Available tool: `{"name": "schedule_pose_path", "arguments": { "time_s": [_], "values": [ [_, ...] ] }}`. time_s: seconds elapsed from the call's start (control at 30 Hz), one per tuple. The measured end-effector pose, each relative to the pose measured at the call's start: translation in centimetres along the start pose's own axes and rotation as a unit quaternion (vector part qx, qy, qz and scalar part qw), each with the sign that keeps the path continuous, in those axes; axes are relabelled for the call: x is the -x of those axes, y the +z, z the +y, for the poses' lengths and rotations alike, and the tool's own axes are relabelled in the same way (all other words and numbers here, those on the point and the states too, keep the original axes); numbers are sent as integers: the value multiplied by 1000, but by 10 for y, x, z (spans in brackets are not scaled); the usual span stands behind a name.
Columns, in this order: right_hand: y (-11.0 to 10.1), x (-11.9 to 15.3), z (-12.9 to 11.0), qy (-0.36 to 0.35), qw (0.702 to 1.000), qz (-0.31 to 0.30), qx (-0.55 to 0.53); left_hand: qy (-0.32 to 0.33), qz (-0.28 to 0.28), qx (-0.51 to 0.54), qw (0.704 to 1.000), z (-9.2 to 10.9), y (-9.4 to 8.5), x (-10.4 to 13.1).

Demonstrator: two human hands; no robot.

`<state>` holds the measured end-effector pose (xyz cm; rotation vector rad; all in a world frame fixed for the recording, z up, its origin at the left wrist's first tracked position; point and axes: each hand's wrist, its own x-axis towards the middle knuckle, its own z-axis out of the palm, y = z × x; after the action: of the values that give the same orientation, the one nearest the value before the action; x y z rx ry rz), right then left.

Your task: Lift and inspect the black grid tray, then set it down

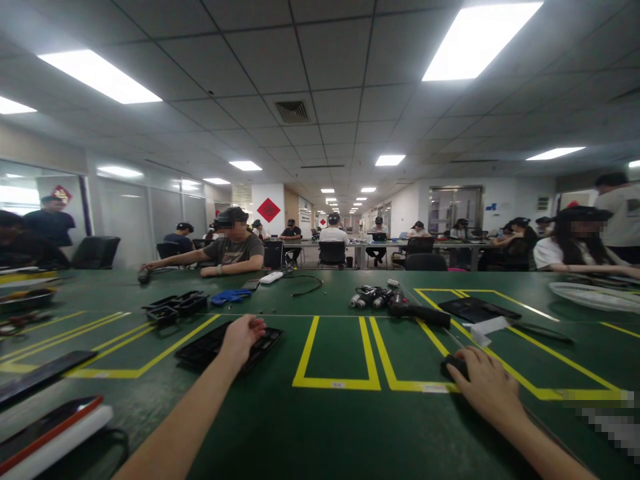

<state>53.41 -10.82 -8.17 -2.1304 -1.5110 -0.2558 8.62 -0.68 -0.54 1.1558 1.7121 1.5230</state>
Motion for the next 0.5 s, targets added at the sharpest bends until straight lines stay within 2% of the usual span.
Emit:
{"name": "schedule_pose_path", "arguments": {
  "time_s": [0.13, 0.2, 0.33, 0.5],
  "values": [
    [-1, 1, -2, 4, 1000, -13, 7, 8, 23, -188, 982, -1, -51, -26],
    [-2, 1, -2, 3, 1000, -24, 9, 20, 17, -282, 959, -9, -66, -30],
    [-3, 0, -1, 30, 998, -50, 19, 40, -21, -410, 911, -23, -70, -30],
    [-6, 0, 4, 32, 996, -80, 33, 68, -52, -475, 876, -23, -65, -24]
  ]
}}
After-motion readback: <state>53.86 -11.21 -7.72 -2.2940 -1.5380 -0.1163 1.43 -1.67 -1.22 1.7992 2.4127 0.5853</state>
